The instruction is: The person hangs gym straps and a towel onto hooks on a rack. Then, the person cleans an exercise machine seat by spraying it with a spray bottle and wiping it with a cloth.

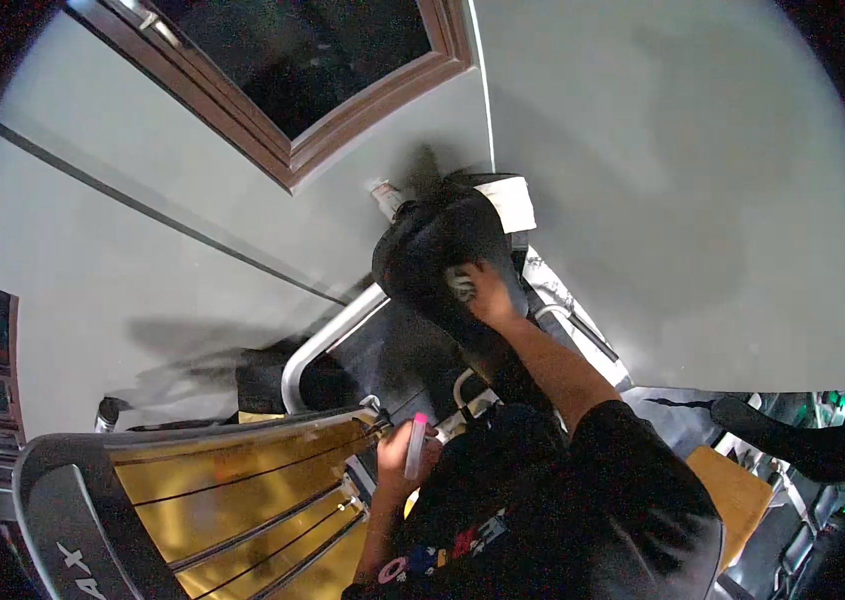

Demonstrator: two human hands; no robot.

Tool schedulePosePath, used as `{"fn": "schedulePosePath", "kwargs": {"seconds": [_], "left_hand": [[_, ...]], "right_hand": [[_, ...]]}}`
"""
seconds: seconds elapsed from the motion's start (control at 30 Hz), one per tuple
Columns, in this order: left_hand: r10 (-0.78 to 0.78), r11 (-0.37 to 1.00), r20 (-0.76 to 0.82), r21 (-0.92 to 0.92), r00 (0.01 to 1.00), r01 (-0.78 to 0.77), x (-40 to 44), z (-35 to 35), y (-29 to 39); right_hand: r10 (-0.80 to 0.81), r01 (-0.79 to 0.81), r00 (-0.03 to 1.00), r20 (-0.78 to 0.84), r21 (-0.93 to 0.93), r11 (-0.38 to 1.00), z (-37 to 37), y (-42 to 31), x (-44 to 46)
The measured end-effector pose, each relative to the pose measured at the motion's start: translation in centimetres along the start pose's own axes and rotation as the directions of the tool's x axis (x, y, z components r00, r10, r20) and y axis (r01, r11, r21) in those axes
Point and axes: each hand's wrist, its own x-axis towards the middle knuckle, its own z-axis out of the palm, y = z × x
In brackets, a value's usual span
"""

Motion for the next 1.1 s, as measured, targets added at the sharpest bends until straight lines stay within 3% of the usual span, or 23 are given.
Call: {"fn": "schedulePosePath", "kwargs": {"seconds": [0.03, 0.1, 0.2, 0.23, 0.27, 0.33, 0.37, 0.4, 0.47, 0.53, 0.6, 0.63, 0.67, 0.7, 0.73, 0.77, 0.8, 0.87, 0.9, 0.93, 1.0, 1.07, 1.1], "left_hand": [[-0.052, 0.999, -0.027, 0.006, 0.998, 0.053, -0.5, -0.1, 0.2], [-0.104, 0.994, -0.021, 0.021, 0.994, 0.104, -0.8, -1.3, 1.6], [-0.300, 0.954, -0.050, -0.043, 0.953, 0.298, -4.0, -0.2, -3.6], [-0.311, 0.941, 0.021, 0.147, 0.950, 0.305, -1.4, -1.3, 1.2], [-0.309, 0.942, 0.034, 0.151, 0.950, 0.301, -1.0, -1.3, 1.7], [-0.400, 0.903, 0.086, 0.208, 0.912, 0.376, -0.3, -1.3, 1.9], [-0.373, 0.928, 0.062, 0.036, 0.926, 0.371, -0.3, -0.8, 1.3], [-0.369, 0.929, 0.076, 0.051, 0.926, 0.366, -0.1, -0.6, 1.3], [-0.309, 0.951, 0.050, 0.042, 0.950, 0.307, 0.8, -0.5, 1.2], [-0.186, 0.965, 0.119, 0.210, 0.975, 0.158, 1.7, -0.8, 0.7], [-0.520, 0.853, 0.141, 0.051, 0.842, 0.519, -0.2, -0.5, -4.0], [-0.393, 0.876, 0.339, 0.420, 0.855, 0.236, -3.8, -0.8, -11.9], [-0.395, 0.871, 0.353, 0.437, 0.848, 0.224, -2.8, -1.0, -11.8], [-0.618, 0.778, 0.230, 0.044, 0.752, 0.627, -1.5, -0.8, -10.2], [-0.813, 0.442, 0.211, -0.386, 0.543, 0.810, 0.1, -0.1, -7.5], [-0.610, 0.773, 0.138, -0.108, 0.780, 0.625, 3.7, 1.2, -2.1], [-0.620, 0.766, 0.151, -0.095, 0.770, 0.636, 3.8, 1.5, -3.5], [-0.198, 0.951, 0.237, 0.280, 0.951, 0.129, 4.6, 1.9, -7.8], [-0.398, 0.914, 0.273, 0.200, 0.876, 0.354, 7.0, 2.6, -5.2], [-0.406, 0.911, 0.301, 0.207, 0.863, 0.356, 6.9, 3.7, -6.7], [-0.454, 0.866, 0.171, -0.147, 0.874, 0.479, 6.6, 5.7, -10.2], [-0.394, 0.875, 0.229, -0.203, 0.890, 0.439, 4.7, 6.3, -14.0], [-0.568, 0.755, 0.249, -0.222, 0.784, 0.618, 0.8, 6.6, -19.5]], "right_hand": [[0.000, 0.000, 1.000, -0.005, 0.003, 1.000, -0.8, 1.1, -0.1], [0.132, -0.089, 0.943, -0.304, 0.153, 0.984, -1.9, 2.3, 0.1], [0.176, -0.155, 0.906, -0.385, 0.085, 0.984, -5.6, -1.7, 6.1], [0.081, -0.063, 0.923, -0.377, 0.060, 0.996, -6.3, -3.2, 8.0], [-0.015, 0.031, 0.930, -0.368, 0.037, 0.999, -6.2, -4.5, 9.5], [0.003, -0.011, 0.974, -0.225, -0.035, 0.999, -3.9, -6.4, 10.4], [-0.140, 0.109, 0.965, -0.224, -0.146, 0.983, -2.3, -7.0, 9.9], [-0.276, 0.220, 0.938, -0.209, -0.255, 0.942, -0.6, -7.0, 8.7], [-0.314, 0.317, 0.931, -0.188, -0.014, 0.948, 2.2, -6.5, 5.4], [-0.145, 0.137, 0.982, 0.117, 0.075, 0.988, 2.8, -5.7, 1.1], [-0.021, 0.023, 0.956, 0.291, -0.001, 1.000, 4.0, -2.9, -2.7], [-0.012, 0.010, 0.961, 0.275, 0.009, 1.000, 3.9, -1.1, -3.6], [0.147, -0.164, 0.948, 0.282, 0.036, 0.986, 4.1, 0.6, -4.6], [0.304, -0.337, 0.904, 0.300, 0.062, 0.940, 4.5, 1.6, -5.5], [0.323, -0.360, 0.897, 0.302, 0.073, 0.930, 4.2, 2.0, -5.2], [0.258, -0.285, 0.948, 0.185, 0.135, 0.949, 2.3, 1.9, -3.8], [0.192, -0.199, 0.980, 0.058, 0.179, 0.963, 0.1, 1.5, -1.9], [0.071, -0.046, 0.984, -0.163, 0.156, 0.987, -4.1, -0.6, 2.2], [-0.056, 0.092, 0.949, -0.310, 0.104, 0.990, -4.2, -0.7, 4.5], [-0.175, 0.210, 0.881, -0.440, 0.031, 0.977, -3.8, -0.6, 5.8], [-0.262, 0.279, 0.898, -0.352, -0.004, 0.960, -3.9, -1.4, 6.8], [-0.333, 0.345, 0.833, -0.442, -0.055, 0.937, -0.1, 0.6, 5.0], [-0.327, 0.357, 0.888, -0.324, 0.034, 0.934, 1.8, 2.6, 3.2]]}}
